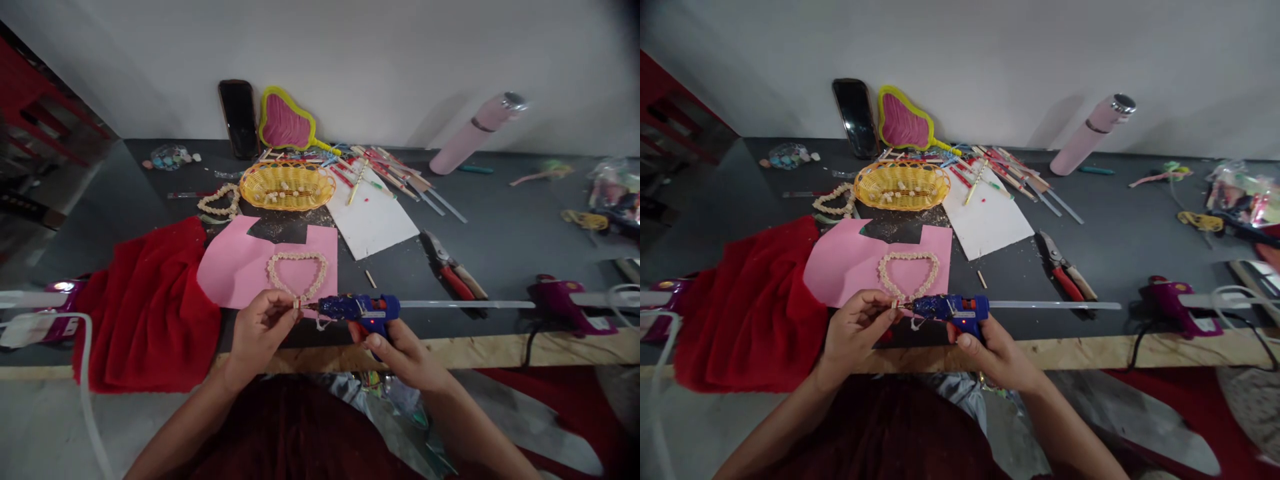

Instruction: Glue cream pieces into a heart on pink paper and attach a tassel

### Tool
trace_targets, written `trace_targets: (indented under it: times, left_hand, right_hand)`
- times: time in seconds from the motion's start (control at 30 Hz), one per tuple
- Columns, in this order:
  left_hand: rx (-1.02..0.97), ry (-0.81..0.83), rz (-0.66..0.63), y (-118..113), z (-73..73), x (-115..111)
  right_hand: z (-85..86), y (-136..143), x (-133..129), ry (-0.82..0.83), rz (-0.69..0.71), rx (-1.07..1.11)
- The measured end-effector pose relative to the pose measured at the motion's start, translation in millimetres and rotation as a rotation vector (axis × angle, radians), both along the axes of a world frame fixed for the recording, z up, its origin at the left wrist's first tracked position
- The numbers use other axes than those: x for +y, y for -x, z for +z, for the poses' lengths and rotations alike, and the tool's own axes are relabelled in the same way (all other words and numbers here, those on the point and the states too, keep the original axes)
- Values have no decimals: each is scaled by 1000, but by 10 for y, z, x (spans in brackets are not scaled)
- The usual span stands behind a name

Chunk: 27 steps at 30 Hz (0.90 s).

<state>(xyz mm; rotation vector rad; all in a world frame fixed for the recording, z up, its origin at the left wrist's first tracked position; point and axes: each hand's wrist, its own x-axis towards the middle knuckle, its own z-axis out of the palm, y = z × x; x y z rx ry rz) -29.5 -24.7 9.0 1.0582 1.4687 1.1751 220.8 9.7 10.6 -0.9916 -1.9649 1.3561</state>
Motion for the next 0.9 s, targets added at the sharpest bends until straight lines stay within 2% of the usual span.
trace_targets:
  times: [0.2, 0.57, 0.9]
  left_hand:
    - [7, -33, -17, 6, -47, -8]
    - [-14, -31, -9, -6, -30, -6]
    - [-64, -55, 29, -16, -49, 6]
  right_hand:
    - [-48, -25, -7, -6, 10, -1]
    - [-31, -13, -4, -50, -4, -19]
    - [-55, -27, -7, -5, 10, -9]
